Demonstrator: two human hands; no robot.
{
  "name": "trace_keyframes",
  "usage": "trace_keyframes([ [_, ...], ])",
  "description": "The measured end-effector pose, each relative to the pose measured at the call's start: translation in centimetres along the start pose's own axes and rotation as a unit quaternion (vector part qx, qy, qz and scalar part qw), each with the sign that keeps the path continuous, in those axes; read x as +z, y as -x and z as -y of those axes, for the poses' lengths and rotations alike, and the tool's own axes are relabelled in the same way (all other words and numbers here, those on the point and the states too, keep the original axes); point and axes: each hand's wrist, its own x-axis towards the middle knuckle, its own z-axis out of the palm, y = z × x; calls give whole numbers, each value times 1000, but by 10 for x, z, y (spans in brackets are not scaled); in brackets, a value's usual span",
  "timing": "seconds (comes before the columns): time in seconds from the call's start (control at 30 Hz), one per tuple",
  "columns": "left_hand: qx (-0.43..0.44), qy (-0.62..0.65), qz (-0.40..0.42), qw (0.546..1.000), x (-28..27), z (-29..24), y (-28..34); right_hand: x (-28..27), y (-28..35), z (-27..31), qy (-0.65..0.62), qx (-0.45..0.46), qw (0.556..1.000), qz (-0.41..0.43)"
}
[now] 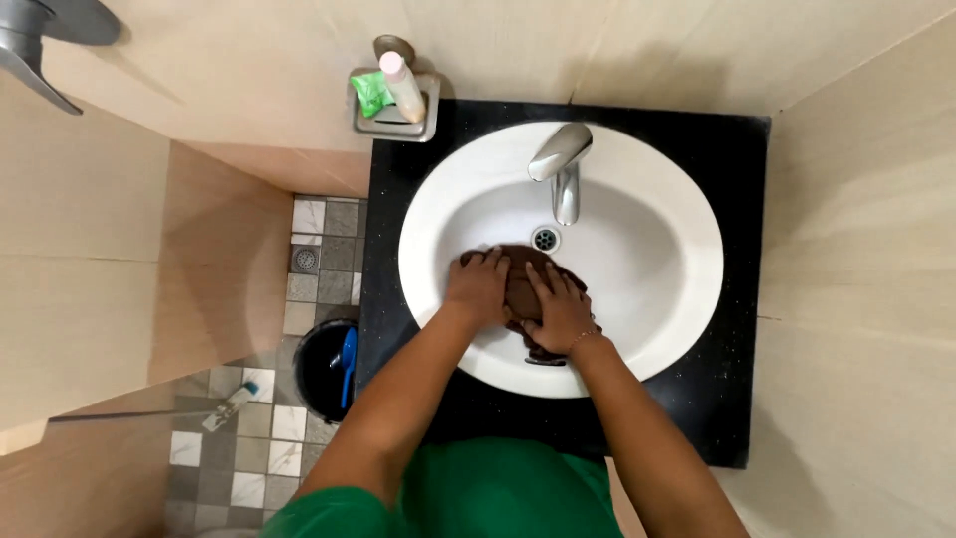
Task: Cleaning a bathroom sink, countertop, and mirror using a cloth.
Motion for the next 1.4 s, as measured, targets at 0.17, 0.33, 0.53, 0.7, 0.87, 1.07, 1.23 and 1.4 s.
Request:
trace_keyframes([
  [0.17,-5,19,-20,1000,5,0,7,2,10,4,-36,-32,999,-19],
  [0.33,0,7,-50,999,-30,-4,72,7,53,22,-139,-48,989,-26],
  [0.53,-99,217,-1,971,-102,21,201,30,104,87,-219,-139,952,-160],
  [0.7,-152,213,32,965,-14,107,254,48,113,155,-268,-419,867,23],
  [0.87,-6,271,-381,884,14,106,271,2,107,154,-227,-458,840,-180],
  [1.07,-69,202,-427,879,71,72,187,16,50,124,-91,-439,834,-323],
  [1.23,-88,170,-438,878,114,54,192,45,71,122,-27,-372,857,-355],
  [1.4,-23,316,-372,872,167,62,224,53,108,127,68,-364,908,-196],
])
